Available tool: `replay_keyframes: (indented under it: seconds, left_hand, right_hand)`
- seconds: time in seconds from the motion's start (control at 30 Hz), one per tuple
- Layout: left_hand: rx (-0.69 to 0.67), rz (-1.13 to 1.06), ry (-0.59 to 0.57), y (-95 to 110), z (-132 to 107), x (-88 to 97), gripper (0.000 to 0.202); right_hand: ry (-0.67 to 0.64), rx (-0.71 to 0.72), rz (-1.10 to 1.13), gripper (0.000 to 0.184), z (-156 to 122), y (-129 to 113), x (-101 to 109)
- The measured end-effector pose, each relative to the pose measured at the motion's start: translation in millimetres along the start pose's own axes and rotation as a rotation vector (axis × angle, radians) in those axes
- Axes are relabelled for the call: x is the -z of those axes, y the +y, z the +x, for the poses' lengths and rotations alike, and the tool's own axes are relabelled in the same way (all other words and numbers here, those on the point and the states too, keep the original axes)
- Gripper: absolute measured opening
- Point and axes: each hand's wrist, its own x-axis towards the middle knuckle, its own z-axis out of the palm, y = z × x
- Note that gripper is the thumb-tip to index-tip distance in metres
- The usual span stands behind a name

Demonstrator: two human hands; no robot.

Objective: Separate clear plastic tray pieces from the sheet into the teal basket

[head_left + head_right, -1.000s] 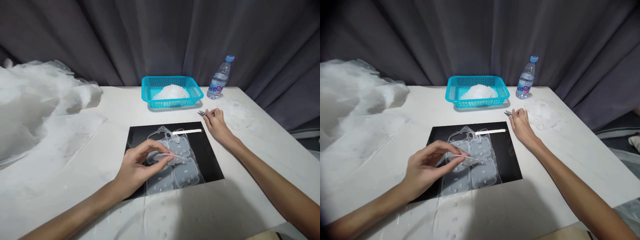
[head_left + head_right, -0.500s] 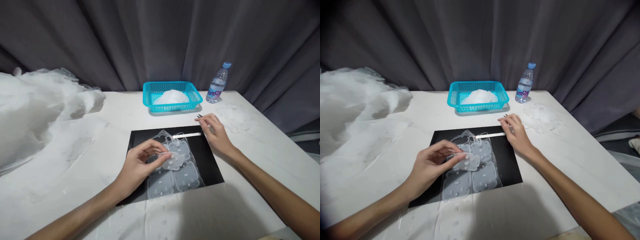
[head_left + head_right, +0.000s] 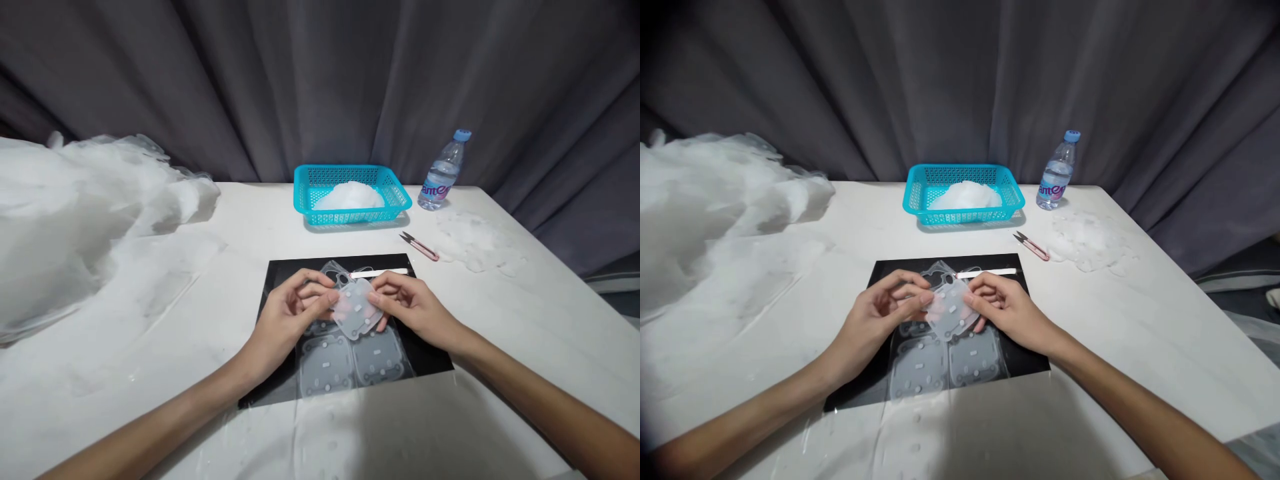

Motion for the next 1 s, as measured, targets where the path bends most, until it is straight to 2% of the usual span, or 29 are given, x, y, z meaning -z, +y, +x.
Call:
replay_keyframes:
  seconds: [0.13, 0.27, 0.37, 0.47, 0.53, 0.6, 0.63, 0.7, 0.73, 0.77, 0.8, 0.83, 0.9, 1.0]
  left_hand:
    - [-0.001, 0.087, -0.052, -7, 1, 3.0, 0.029]
    - [-0.108, 0.407, -0.101, -12, -3, 6.0, 0.023]
    - [-0.249, 0.731, -0.200, -14, -8, 8.3, 0.027]
    - [-0.352, 1.001, -0.320, -16, -11, 12.1, 0.042]
    - [-0.382, 1.116, -0.353, -18, -11, 15.2, 0.056]
    - [-0.385, 1.184, -0.363, -19, -9, 17.9, 0.068]
    - [-0.389, 1.208, -0.368, -20, -9, 19.1, 0.071]
    - [-0.403, 1.240, -0.388, -21, -7, 20.9, 0.073]
    - [-0.409, 1.250, -0.398, -21, -6, 21.6, 0.074]
    - [-0.415, 1.257, -0.406, -21, -4, 22.4, 0.075]
    - [-0.424, 1.260, -0.407, -21, -2, 23.1, 0.076]
    - [-0.431, 1.263, -0.407, -21, 0, 24.0, 0.078]
    - [-0.442, 1.276, -0.406, -20, 4, 25.9, 0.079]
    - [-0.436, 1.321, -0.401, -18, 11, 29.7, 0.079]
  right_hand:
    - [0.042, 0.014, 0.038, 0.033, 4, 5, 0]
    - [0.229, 0.160, -0.035, 0.033, 27, 3, 16]
    - [0.349, 0.325, -0.144, 0.039, 72, -14, 44]
    - [0.449, 0.451, -0.306, 0.043, 131, -41, 72]
    - [0.540, 0.419, -0.530, 0.039, 165, -58, 83]
    - [0.639, 0.401, -0.694, 0.034, 183, -68, 87]
    - [0.659, 0.411, -0.742, 0.031, 183, -70, 86]
    - [0.569, 0.460, -0.810, 0.026, 165, -68, 84]
    - [0.435, 0.495, -0.882, 0.025, 149, -65, 82]
    - [0.229, 0.493, -0.947, 0.024, 130, -60, 81]
    - [0.060, 0.455, -0.990, 0.025, 110, -55, 80]
    - [-0.040, 0.391, -1.021, 0.026, 90, -49, 80]
    - [-0.113, 0.246, -1.042, 0.027, 59, -37, 79]
    - [-0.158, 0.056, -0.954, 0.021, 35, -22, 80]
